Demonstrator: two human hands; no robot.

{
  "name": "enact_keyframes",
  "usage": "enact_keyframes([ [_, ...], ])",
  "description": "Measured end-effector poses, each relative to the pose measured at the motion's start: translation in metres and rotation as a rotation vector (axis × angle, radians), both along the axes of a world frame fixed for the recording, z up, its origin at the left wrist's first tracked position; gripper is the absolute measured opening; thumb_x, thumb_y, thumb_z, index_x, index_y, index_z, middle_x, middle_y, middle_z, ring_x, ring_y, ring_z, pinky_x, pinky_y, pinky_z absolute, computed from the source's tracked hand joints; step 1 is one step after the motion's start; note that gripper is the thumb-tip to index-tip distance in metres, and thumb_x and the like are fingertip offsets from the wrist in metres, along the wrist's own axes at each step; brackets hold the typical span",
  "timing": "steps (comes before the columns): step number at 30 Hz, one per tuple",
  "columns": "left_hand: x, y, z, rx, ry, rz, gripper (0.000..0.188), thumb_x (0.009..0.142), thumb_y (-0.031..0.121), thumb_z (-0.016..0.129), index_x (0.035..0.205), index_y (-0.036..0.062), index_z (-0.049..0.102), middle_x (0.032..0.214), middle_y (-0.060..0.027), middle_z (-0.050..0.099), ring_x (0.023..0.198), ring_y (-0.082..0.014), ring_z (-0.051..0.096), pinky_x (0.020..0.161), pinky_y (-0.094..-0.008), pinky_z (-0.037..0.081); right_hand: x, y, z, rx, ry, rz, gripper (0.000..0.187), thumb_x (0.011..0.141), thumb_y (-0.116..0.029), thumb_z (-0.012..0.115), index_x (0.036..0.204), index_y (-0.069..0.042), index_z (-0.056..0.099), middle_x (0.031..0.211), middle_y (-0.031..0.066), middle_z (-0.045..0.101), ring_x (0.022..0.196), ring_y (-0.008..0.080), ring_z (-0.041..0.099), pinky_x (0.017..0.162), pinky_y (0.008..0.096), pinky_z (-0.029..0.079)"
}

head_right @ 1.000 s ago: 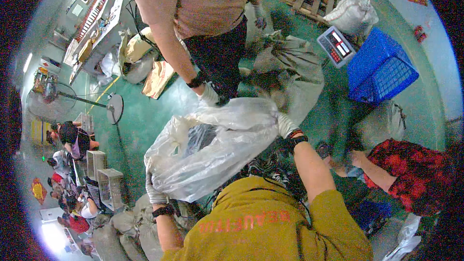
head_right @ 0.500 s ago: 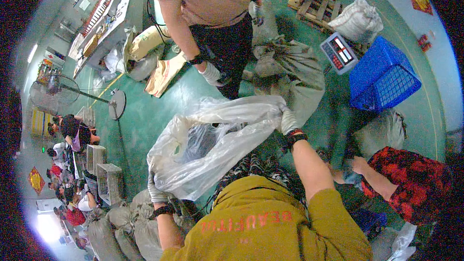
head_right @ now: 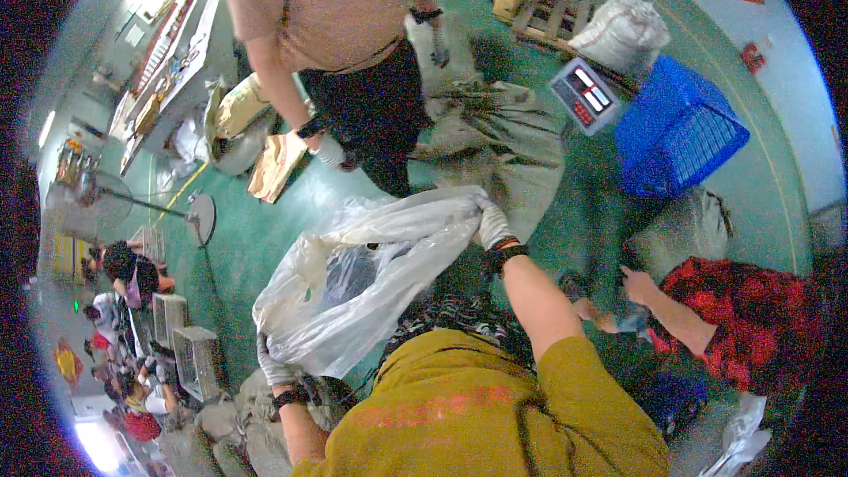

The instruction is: The recorder is working with a colleague to bag and weigh black plastic/rubber manufacturing parts.

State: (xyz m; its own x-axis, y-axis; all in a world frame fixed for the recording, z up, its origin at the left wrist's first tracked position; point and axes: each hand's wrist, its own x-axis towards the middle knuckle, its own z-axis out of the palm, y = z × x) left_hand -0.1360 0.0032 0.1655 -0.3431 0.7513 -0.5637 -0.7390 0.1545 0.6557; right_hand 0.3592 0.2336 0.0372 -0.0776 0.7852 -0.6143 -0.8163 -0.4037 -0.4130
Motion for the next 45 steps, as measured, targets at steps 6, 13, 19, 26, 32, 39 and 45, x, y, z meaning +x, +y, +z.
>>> enact_keyframes([
  [6, 0.003, 0.002, 0.004, 0.006, 0.026, -0.083, 0.058, 0.086, 0.048, 0.049, 0.125, 0.0054, 0.051, 0.124, -0.0125, 0.054, 0.111, -0.0297, 0.051, 0.096, -0.0431, 0.04, 0.004, 0.004, -0.058, 0.398, -0.325, 0.143, 0.021, 0.086, -0.018, 0.054, 0.104, -0.007, 0.055, 0.094, 0.0133, 0.061, 0.085, 0.0286, 0.059, 0.078, 0.0431, 0.052],
  [13, -0.016, -0.009, -0.013, -0.041, 0.103, -0.026, 0.06, 0.085, 0.049, 0.049, 0.125, 0.0042, 0.05, 0.126, -0.0137, 0.052, 0.114, -0.0311, 0.05, 0.098, -0.0443, 0.039, -0.01, -0.015, 0.04, 0.013, 0.054, -0.038, 0.014, 0.086, -0.016, 0.055, 0.098, -0.009, 0.058, 0.086, 0.008, 0.06, 0.074, 0.0223, 0.058, 0.067, 0.0389, 0.052],
  [19, -0.015, -0.022, -0.008, -0.072, 0.049, 0.039, 0.06, 0.085, 0.048, 0.05, 0.125, 0.0035, 0.05, 0.127, -0.0145, 0.052, 0.114, -0.0319, 0.049, 0.097, -0.0446, 0.038, -0.022, -0.016, 0.016, 0.121, -0.06, 0.2, 0.019, 0.087, -0.02, 0.056, 0.102, -0.01, 0.059, 0.094, 0.0066, 0.063, 0.086, 0.0232, 0.058, 0.083, 0.0434, 0.048],
  [26, 0.034, 0.026, 0.02, -0.112, 0.169, -0.056, 0.063, 0.083, 0.051, 0.05, 0.125, 0.0036, 0.05, 0.127, -0.0125, 0.053, 0.113, -0.0307, 0.05, 0.098, -0.0442, 0.037, 0.042, -0.006, -0.094, 0.254, -0.14, 0.098, 0.029, 0.084, -0.026, 0.061, 0.109, -0.012, 0.059, 0.102, 0.0087, 0.064, 0.091, 0.0251, 0.061, 0.085, 0.0424, 0.048],
  [32, -0.055, -0.024, -0.068, -0.121, 1.017, -0.35, 0.054, 0.088, 0.05, 0.04, 0.117, 0.0062, 0.055, 0.115, -0.0108, 0.059, 0.103, -0.0288, 0.055, 0.093, -0.0417, 0.041, 0.006, -0.022, 0.043, -0.062, 0.104, 0.025, 0.024, 0.084, -0.026, 0.062, 0.105, -0.013, 0.059, 0.078, 0.0088, 0.062, 0.068, 0.0231, 0.059, 0.065, 0.0403, 0.051],
  [39, -0.073, -0.03, -0.071, -0.161, 0.206, -0.07, 0.055, 0.086, 0.055, 0.039, 0.109, 0.0086, 0.058, 0.111, -0.0117, 0.06, 0.104, -0.0302, 0.053, 0.092, -0.0449, 0.039, -0.006, -0.029, 0.051, -0.133, 0.084, 0.096, 0.022, 0.082, -0.027, 0.065, 0.093, -0.01, 0.06, 0.071, 0.0085, 0.06, 0.062, 0.0236, 0.057, 0.062, 0.0405, 0.05],
  [45, -0.006, 0.002, -0.026, -0.133, 0.101, -0.005, 0.051, 0.085, 0.048, 0.047, 0.11, 0.0059, 0.059, 0.11, -0.012, 0.061, 0.101, -0.0304, 0.056, 0.092, -0.0428, 0.041, -0.001, -0.033, 0.048, -0.135, 0.108, 0.079, 0.025, 0.081, -0.024, 0.065, 0.099, -0.008, 0.06, 0.077, 0.0084, 0.062, 0.068, 0.0258, 0.059, 0.067, 0.0411, 0.052],
])
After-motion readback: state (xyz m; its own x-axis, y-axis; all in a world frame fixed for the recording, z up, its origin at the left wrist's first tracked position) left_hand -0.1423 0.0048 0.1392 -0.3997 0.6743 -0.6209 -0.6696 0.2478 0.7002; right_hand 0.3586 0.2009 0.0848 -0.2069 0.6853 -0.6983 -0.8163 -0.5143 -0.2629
